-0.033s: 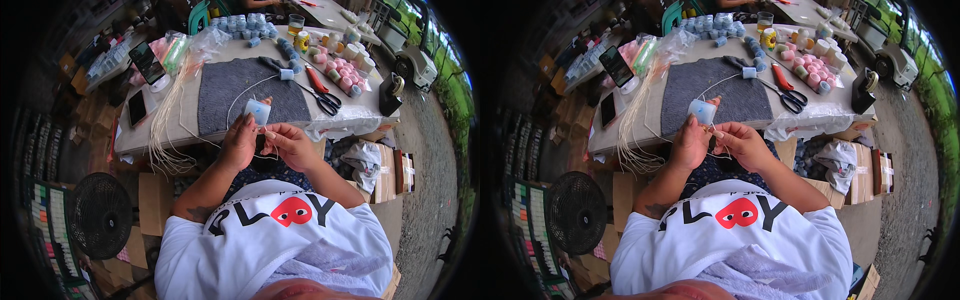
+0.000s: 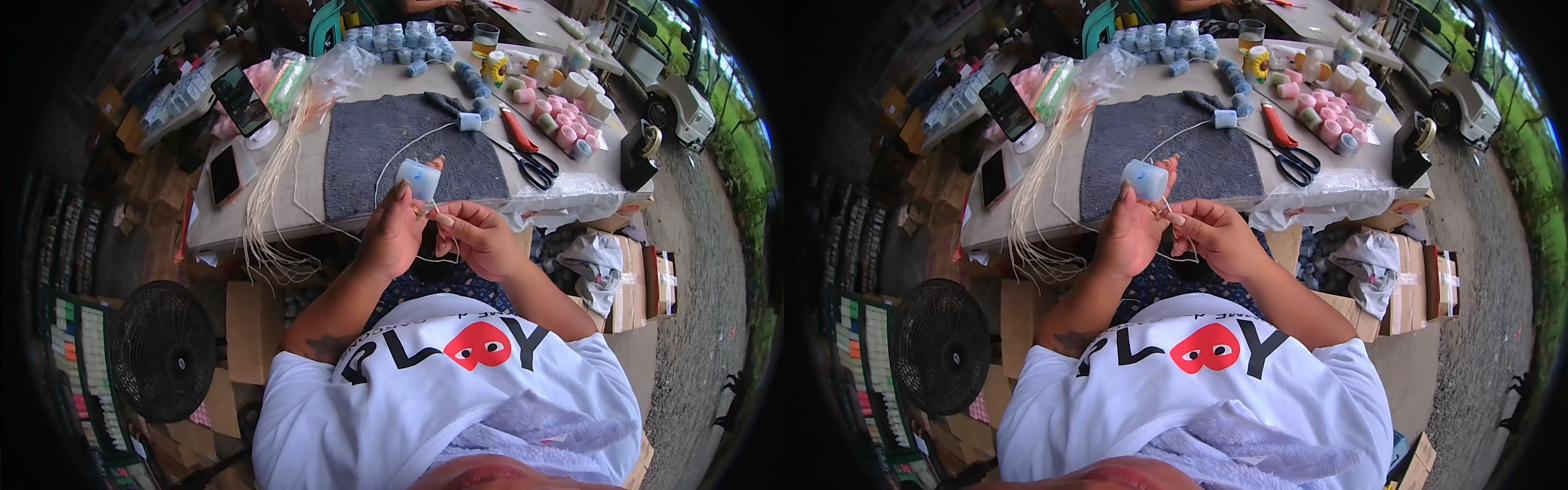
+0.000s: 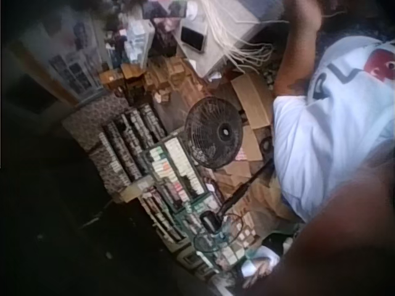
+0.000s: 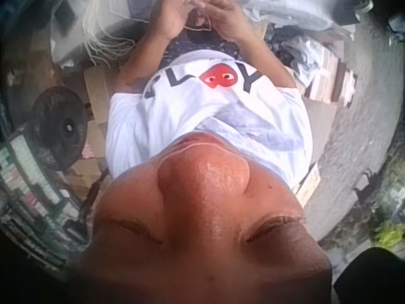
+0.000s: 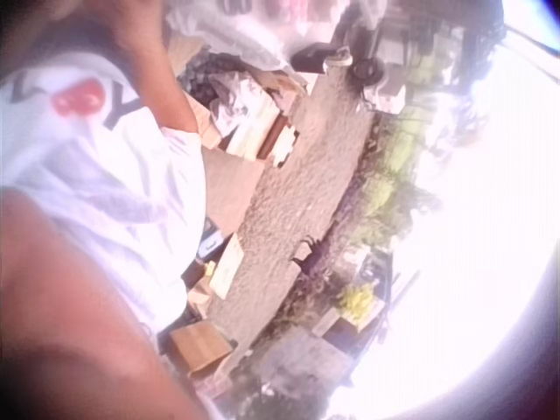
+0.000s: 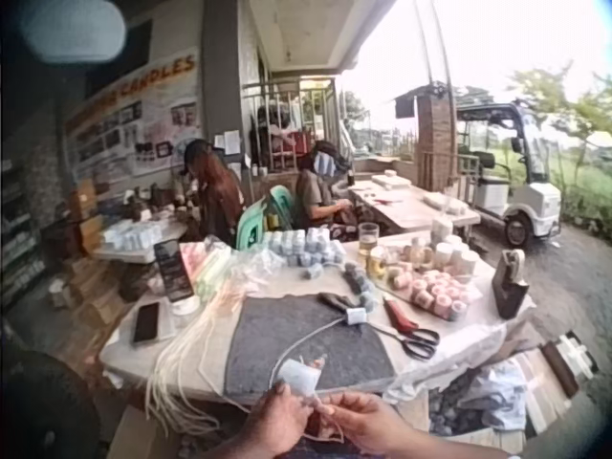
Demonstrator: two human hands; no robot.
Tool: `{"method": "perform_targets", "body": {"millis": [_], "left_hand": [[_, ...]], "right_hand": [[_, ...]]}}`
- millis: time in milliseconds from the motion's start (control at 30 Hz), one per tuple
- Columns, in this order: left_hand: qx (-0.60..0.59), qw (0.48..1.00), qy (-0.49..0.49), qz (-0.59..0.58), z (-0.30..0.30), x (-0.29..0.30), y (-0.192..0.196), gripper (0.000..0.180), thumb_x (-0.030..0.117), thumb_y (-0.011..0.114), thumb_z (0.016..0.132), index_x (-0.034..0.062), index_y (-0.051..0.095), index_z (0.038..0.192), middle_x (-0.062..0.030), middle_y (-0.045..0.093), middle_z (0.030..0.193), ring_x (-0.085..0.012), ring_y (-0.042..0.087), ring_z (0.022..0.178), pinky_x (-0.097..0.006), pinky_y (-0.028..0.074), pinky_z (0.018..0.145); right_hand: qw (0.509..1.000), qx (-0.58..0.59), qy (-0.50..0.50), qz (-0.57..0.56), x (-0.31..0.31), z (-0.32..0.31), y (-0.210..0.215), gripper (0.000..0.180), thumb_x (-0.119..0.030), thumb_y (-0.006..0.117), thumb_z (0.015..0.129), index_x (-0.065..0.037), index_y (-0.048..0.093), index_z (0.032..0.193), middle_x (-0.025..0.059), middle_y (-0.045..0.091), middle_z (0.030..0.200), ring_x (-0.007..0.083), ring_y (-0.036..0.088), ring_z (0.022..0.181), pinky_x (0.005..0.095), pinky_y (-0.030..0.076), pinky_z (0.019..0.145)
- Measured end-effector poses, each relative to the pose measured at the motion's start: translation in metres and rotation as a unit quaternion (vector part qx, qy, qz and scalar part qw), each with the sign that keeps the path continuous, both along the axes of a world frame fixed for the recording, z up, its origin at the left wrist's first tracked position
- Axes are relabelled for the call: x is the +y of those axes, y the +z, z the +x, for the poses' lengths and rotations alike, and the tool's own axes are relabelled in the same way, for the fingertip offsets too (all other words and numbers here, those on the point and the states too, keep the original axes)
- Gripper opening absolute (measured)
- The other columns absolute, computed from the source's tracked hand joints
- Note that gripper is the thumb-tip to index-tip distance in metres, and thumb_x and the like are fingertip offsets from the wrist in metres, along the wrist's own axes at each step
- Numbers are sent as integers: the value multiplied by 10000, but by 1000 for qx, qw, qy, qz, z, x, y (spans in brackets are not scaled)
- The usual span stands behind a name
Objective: The person sits at a table and assembles small decorative items by wrapping white string around small cylindrical objects. They pick up objects, wrap the string, and place them on the table. Scissors are used to cut the string.
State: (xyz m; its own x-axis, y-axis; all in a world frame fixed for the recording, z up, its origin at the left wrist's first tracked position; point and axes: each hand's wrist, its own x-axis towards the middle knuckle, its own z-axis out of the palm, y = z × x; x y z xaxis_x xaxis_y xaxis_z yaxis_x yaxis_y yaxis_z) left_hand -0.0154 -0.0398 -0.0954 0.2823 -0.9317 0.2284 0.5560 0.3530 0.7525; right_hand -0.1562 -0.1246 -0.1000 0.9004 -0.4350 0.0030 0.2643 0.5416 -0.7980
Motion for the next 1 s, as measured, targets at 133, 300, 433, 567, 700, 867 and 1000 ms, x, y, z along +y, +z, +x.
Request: {"method": "perform_targets", "body": {"millis": [133,300,433,567,700,867,1000], "left_hand": [[126,990,0,56,10,-4,4,632,622,406,881,114,477,1250,-83,413,1377,-206,336,1305,-392,297,1029],[137,988,-2,72,19,-6,-2,600,615,410,882,101,523,1170,-56,517,1231,-199,410,1238,-381,335,998],[153,986,-14,61,19,-5,-1,587,605,406,889,92,534,1143,-53,529,1204,-199,433,1215,-378,351,989],[153,986,-15,66,17,-6,0,588,608,404,889,91,535,1138,-49,541,1183,-195,436,1212,-379,360,985],[163,984,-8,68,18,-8,-5,591,607,409,889,88,536,1141,-45,549,1174,-192,436,1213,-378,361,987],[150,987,-1,60,20,-8,-8,577,596,431,887,90,536,1143,-43,555,1175,-190,439,1210,-375,361,987],[132,989,18,66,19,-10,-10,545,568,446,893,94,531,1150,-51,563,1167,-189,447,1202,-372,364,979]], "right_hand": [[978,28,-121,-170,-8,-15,17,120,-111,608,898,-2,613,946,14,583,799,73,524,652,210,416,590],[844,62,-233,-478,1,-17,39,41,-30,640,847,5,627,834,24,542,731,87,524,651,214,401,562],[797,67,-247,-547,-3,-12,38,31,-8,659,810,10,634,815,51,534,719,118,534,643,241,408,540],[810,61,-239,-532,-1,-11,36,45,-20,661,818,-5,626,794,35,545,711,109,482,615,242,361,546],[802,59,-235,-547,-2,-10,34,47,-13,671,799,6,627,797,49,525,700,133,501,600,254,384,526],[806,68,-229,-541,-3,-10,29,50,-10,673,791,6,628,806,58,514,700,143,515,597,257,399,517],[809,66,-222,-540,-1,-10,33,32,7,655,804,3,627,818,42,522,718,112,505,606,241,387,534]]}}
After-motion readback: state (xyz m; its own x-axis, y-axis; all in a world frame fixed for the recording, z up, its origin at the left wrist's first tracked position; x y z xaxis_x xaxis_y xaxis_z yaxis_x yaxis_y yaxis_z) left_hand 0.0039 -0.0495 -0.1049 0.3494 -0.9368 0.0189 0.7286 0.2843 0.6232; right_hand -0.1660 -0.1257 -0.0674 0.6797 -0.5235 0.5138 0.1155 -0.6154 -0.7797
